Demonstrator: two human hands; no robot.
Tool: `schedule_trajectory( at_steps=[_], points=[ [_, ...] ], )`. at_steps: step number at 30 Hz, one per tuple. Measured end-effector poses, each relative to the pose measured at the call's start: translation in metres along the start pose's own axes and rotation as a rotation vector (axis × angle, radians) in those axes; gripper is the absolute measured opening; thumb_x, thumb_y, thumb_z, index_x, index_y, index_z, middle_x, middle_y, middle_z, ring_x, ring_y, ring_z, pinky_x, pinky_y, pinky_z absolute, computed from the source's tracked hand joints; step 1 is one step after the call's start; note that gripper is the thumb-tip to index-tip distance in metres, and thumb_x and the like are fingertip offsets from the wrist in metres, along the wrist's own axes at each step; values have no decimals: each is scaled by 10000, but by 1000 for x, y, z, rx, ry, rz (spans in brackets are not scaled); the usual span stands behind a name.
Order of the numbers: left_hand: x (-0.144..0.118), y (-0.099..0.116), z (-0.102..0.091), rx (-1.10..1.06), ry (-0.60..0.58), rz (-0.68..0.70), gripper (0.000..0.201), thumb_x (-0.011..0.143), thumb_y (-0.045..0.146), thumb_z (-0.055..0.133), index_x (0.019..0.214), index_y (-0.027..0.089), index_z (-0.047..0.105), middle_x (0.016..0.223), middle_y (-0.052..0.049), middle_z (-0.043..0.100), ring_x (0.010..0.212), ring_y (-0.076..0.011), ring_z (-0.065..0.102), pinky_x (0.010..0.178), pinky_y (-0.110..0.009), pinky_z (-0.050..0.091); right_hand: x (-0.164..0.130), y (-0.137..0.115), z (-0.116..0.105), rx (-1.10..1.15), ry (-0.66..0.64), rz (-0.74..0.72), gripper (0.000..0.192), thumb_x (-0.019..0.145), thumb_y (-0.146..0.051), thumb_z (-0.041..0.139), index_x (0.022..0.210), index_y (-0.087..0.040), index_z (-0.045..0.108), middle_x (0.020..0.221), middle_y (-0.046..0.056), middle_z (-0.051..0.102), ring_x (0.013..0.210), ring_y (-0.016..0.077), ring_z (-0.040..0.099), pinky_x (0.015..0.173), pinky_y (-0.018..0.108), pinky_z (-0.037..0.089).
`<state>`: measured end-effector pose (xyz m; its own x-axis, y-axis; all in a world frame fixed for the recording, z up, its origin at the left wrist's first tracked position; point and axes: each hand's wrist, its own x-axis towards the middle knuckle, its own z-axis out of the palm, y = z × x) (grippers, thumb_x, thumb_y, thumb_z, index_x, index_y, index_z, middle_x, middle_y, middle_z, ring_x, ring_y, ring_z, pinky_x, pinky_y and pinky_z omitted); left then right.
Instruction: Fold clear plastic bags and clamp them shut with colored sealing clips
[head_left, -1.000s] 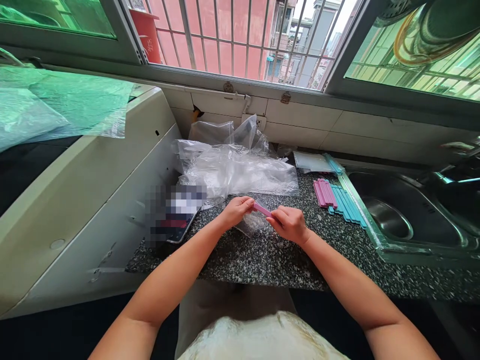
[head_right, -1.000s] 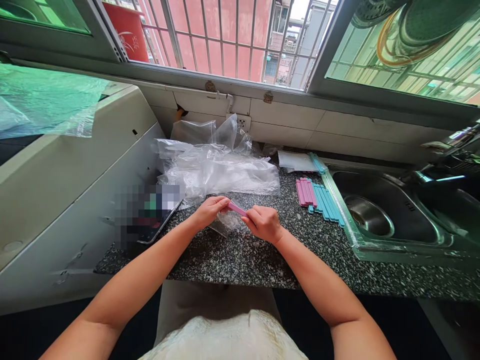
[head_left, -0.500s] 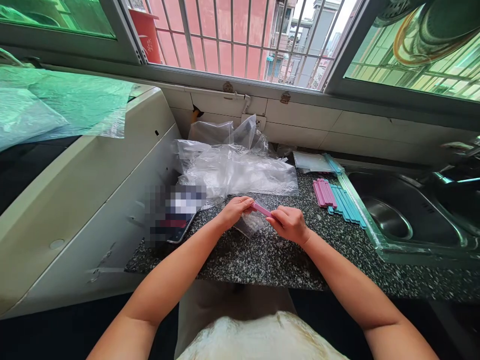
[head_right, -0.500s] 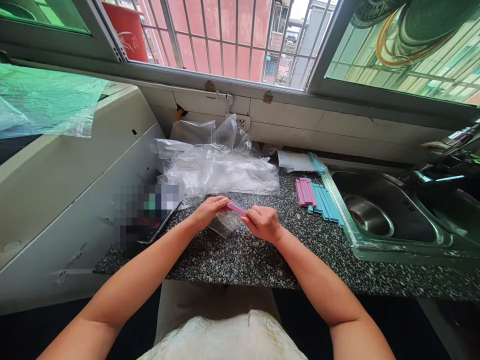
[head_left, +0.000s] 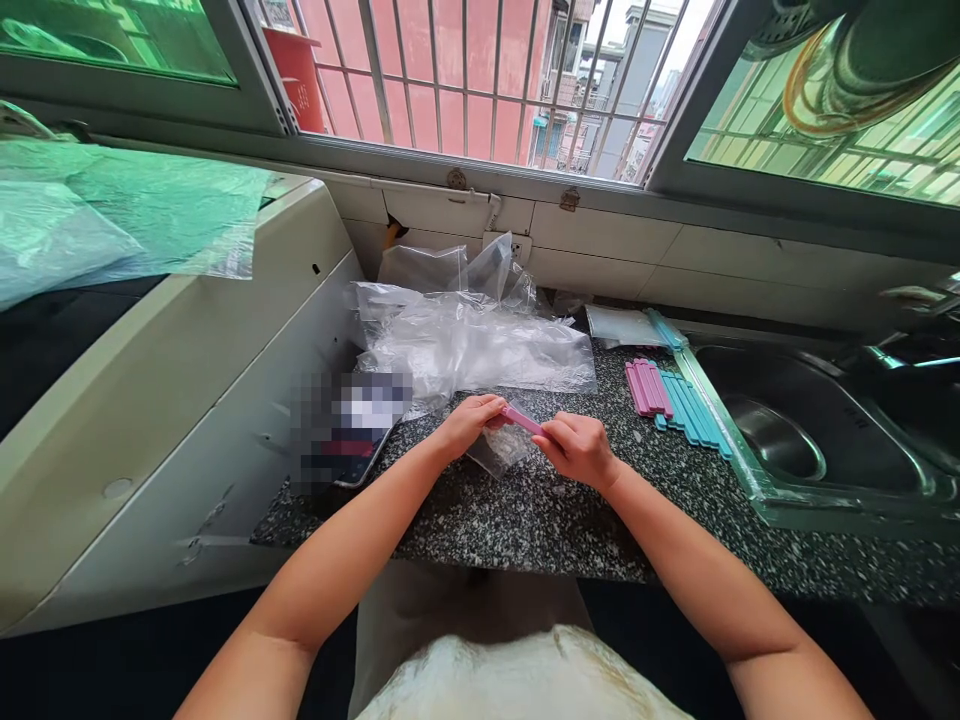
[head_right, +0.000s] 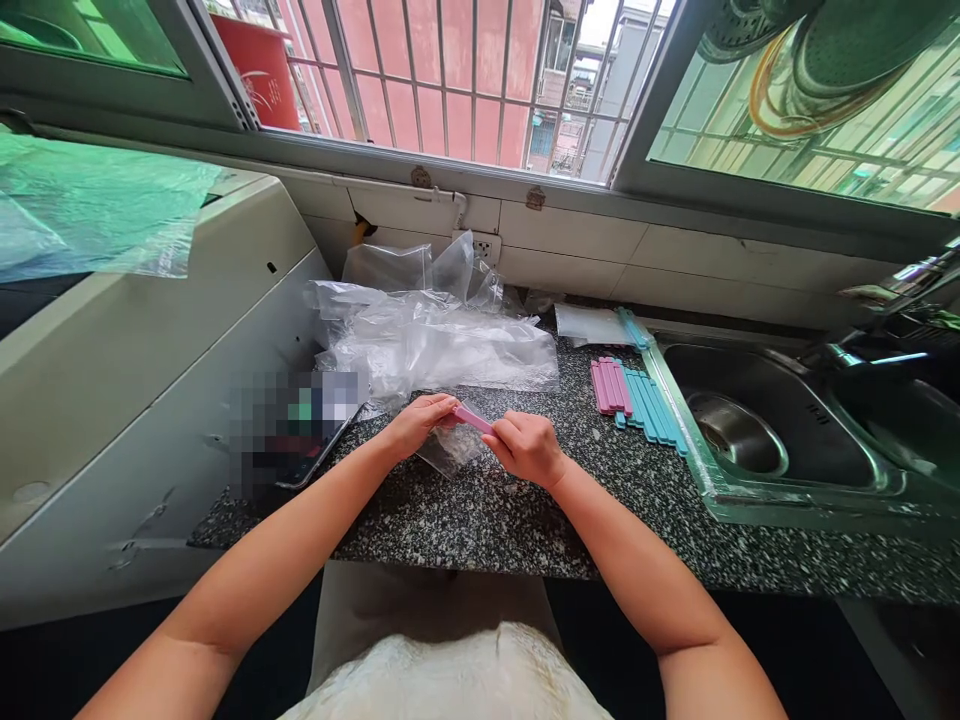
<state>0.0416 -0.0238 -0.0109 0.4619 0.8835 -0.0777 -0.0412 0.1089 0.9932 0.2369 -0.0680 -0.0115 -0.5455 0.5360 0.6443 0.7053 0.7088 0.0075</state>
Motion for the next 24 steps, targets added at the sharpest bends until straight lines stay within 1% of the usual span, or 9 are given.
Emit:
schedule_trajectory(
  at_steps=[8,14,19,24],
  points=[
    [0,-1,-1,-17,-12,-4,410,643,545,555,579,145,492,512,44,396,512,-78,326,528,-238,247,1,0,-2,-21,-5,10,250,880,-302,458,682,-180,551,554,0,503,516,108,430,520,234,300],
    [1,0,-2,10,-22,9,429,646,568,534,564,150,480,500,42,377,504,-81,312,519,-243,229,4,-3,-5,6,66,-9,209,866,-283,482,710,-169,560,550,0,502,508,106,427,518,229,305],
    [2,0,-2,17,-21,10,433,641,574,534,549,156,464,484,44,375,489,-78,307,511,-244,224,5,-3,-7,-5,88,9,210,871,-305,473,729,-178,562,553,-1,520,502,103,436,513,228,317],
    [2,2,-2,2,30,0,433,613,577,562,568,154,486,489,45,393,492,-79,316,508,-239,230,6,-4,-8,42,144,-2,138,847,-269,517,760,-171,557,565,-2,541,504,98,448,502,220,332]
  ],
)
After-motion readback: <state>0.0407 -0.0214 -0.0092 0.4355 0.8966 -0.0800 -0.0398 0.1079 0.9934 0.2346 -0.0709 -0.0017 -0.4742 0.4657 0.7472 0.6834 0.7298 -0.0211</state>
